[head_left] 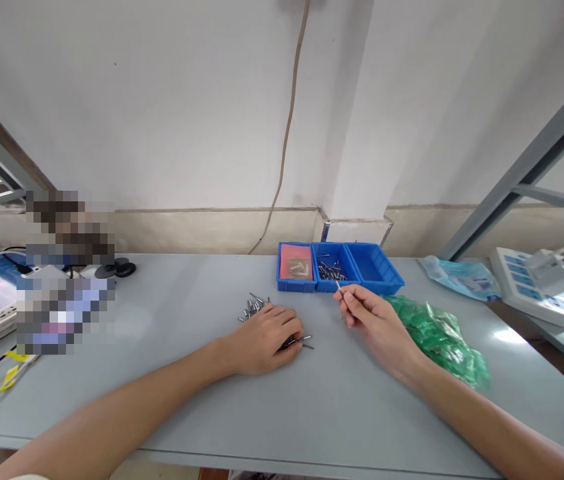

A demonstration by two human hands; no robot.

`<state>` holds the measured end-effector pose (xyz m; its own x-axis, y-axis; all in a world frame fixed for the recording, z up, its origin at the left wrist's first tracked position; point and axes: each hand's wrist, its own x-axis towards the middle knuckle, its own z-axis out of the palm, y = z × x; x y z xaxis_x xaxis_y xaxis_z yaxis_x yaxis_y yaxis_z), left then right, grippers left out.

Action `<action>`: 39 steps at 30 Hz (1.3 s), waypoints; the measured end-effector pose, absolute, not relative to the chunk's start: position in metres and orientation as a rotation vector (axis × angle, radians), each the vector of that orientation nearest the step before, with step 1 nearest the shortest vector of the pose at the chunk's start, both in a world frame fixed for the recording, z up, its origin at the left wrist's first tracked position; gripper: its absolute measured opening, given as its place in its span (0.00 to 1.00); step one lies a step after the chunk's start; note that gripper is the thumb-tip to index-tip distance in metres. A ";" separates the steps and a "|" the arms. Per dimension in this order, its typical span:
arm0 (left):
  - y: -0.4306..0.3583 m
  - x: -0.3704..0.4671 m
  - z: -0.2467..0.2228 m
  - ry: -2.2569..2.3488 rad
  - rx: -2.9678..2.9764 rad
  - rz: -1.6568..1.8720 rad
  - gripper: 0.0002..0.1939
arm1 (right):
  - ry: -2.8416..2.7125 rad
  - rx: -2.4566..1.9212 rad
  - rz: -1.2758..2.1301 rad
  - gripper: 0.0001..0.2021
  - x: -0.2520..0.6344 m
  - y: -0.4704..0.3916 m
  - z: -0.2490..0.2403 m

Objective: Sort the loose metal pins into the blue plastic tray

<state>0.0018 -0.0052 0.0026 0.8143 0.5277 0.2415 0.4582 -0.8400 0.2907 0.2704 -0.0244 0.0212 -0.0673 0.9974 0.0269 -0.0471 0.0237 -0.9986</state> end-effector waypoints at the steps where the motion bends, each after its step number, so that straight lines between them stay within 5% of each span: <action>1: -0.005 0.002 0.003 0.766 2.781 0.465 0.03 | -1.211 -1.098 1.295 0.15 0.270 -0.024 0.022; 8: -0.005 0.002 0.002 0.760 2.786 0.471 0.03 | -1.077 -0.988 1.399 0.13 0.270 -0.024 0.026; 24: -0.005 0.002 0.004 0.761 2.778 0.467 0.03 | -1.544 -1.235 0.848 0.12 0.269 -0.023 0.016; 39: -0.005 0.002 0.003 0.766 2.790 0.466 0.03 | -1.452 -1.229 1.010 0.14 0.268 -0.025 0.019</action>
